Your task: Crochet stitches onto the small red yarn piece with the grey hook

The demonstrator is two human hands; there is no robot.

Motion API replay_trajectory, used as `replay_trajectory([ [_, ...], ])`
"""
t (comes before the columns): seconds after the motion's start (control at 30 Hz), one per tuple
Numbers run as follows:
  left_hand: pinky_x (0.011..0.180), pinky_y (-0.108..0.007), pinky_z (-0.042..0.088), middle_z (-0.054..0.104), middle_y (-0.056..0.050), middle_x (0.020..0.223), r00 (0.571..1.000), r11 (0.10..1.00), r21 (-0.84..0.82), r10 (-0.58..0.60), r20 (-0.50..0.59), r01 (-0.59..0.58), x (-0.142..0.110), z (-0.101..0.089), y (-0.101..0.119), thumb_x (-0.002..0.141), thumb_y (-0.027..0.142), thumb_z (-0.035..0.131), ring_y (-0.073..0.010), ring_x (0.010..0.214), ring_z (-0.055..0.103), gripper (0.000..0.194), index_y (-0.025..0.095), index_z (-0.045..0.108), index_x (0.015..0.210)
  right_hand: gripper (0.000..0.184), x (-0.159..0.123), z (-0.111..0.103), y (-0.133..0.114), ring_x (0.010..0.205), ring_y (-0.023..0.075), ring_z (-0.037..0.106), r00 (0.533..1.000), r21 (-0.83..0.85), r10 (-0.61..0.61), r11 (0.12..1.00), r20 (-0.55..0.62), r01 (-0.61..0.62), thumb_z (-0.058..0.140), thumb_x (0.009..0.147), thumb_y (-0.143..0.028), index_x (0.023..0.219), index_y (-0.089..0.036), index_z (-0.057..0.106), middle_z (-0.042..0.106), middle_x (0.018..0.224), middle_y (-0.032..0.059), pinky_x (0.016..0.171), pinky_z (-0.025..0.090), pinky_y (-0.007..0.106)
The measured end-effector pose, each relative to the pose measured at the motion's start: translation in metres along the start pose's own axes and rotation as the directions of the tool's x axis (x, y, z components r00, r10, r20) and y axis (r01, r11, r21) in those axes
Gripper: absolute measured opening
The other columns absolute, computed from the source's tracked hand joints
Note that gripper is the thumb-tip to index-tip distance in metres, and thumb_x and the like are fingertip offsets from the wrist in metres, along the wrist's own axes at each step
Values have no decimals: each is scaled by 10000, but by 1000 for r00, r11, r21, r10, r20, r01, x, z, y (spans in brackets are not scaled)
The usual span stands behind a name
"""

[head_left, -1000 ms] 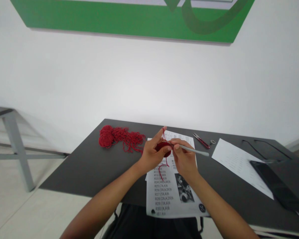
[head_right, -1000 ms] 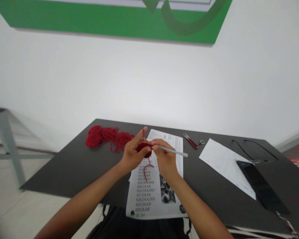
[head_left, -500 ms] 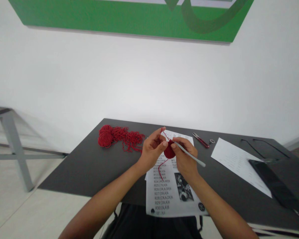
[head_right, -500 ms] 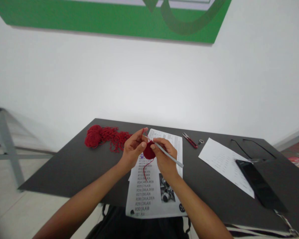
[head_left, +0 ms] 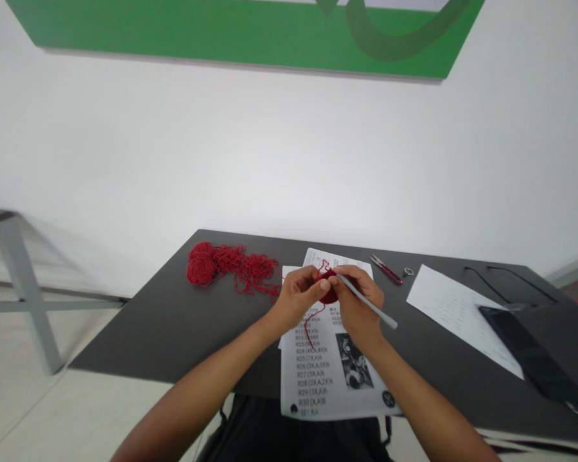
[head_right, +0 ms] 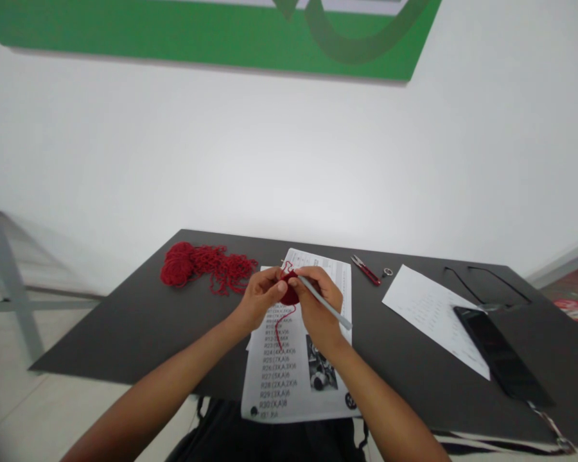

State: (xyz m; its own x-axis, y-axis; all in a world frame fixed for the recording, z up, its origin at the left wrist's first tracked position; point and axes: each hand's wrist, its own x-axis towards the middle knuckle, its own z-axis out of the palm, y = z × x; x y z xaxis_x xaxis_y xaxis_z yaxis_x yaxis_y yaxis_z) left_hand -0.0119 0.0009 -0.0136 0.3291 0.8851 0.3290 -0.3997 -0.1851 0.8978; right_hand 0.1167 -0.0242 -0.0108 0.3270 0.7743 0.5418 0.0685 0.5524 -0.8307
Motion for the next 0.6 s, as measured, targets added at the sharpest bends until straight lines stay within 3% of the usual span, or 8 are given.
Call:
replay_trajectory([
  [0.1, 460, -225, 235, 352, 54, 470, 999, 989, -144, -38, 33, 43, 0, -5, 4, 817, 629, 705, -65, 451, 305, 616, 164, 449, 504, 54, 3, -1, 2, 728, 168, 672, 1000, -5, -11, 1000, -7, 11, 780, 803, -264, 844, -276, 747, 742, 791, -16, 697, 556, 298],
  [0.17, 457, -235, 274, 319, 50, 485, 989, 937, -316, -131, 75, 148, 0, -8, 11, 854, 628, 658, -82, 457, 317, 598, 162, 505, 511, 53, 5, -2, 4, 736, 173, 675, 1000, -12, -15, 1000, -5, 15, 779, 806, -278, 846, -268, 745, 745, 797, -9, 702, 559, 304],
  [0.2, 453, -231, 288, 317, 55, 502, 985, 911, -377, -141, 100, 168, 1, -10, 15, 858, 619, 657, -84, 462, 306, 533, 154, 613, 601, 53, 5, -2, 5, 739, 175, 677, 1000, -20, -15, 1000, 3, 15, 776, 810, -284, 847, -263, 744, 746, 799, -7, 702, 560, 306],
  [0.27, 449, -216, 292, 356, 64, 530, 995, 901, -423, -67, 79, 94, 3, -13, 21, 855, 609, 668, -97, 487, 321, 477, 173, 745, 1032, 53, 4, -2, 6, 736, 175, 678, 999, -40, -19, 999, 35, 21, 766, 821, -292, 846, -254, 741, 745, 797, -5, 691, 561, 305],
  [0.33, 467, -215, 313, 463, 49, 609, 1000, 944, -329, 5, -10, -8, 6, -15, 21, 874, 596, 660, -91, 516, 364, 582, 181, 671, 1281, 51, 2, -1, 7, 737, 173, 680, 997, -63, -40, 997, 67, 44, 758, 831, -291, 852, -250, 738, 743, 802, -7, 686, 563, 303],
  [0.4, 505, -203, 336, 514, 54, 647, 988, 985, -110, 123, -93, -133, 8, -16, 16, 836, 444, 775, -71, 542, 398, 604, 165, 625, 1351, 42, 0, -1, 6, 756, 174, 687, 994, -82, -79, 993, 81, 86, 748, 845, -285, 866, -251, 734, 744, 823, -5, 699, 571, 306],
  [0.5, 597, -215, 423, 599, 30, 725, 982, 982, 42, 186, -32, -185, 8, -14, 7, 767, 344, 853, -94, 647, 518, 787, 162, 524, 1458, 20, -2, -1, 6, 797, 179, 697, 986, -110, -153, 981, 71, 160, 722, 874, -272, 882, -253, 727, 743, 858, 4, 734, 585, 321],
  [0.6, 636, -222, 468, 635, 16, 759, 985, 985, 22, 174, -8, -174, 6, -13, 2, 772, 334, 852, -106, 682, 572, 860, 179, 447, 1515, 14, -2, -3, 7, 822, 183, 700, 979, -119, -196, 972, 56, 201, 720, 882, -260, 895, -259, 725, 738, 879, 8, 754, 592, 332],
])
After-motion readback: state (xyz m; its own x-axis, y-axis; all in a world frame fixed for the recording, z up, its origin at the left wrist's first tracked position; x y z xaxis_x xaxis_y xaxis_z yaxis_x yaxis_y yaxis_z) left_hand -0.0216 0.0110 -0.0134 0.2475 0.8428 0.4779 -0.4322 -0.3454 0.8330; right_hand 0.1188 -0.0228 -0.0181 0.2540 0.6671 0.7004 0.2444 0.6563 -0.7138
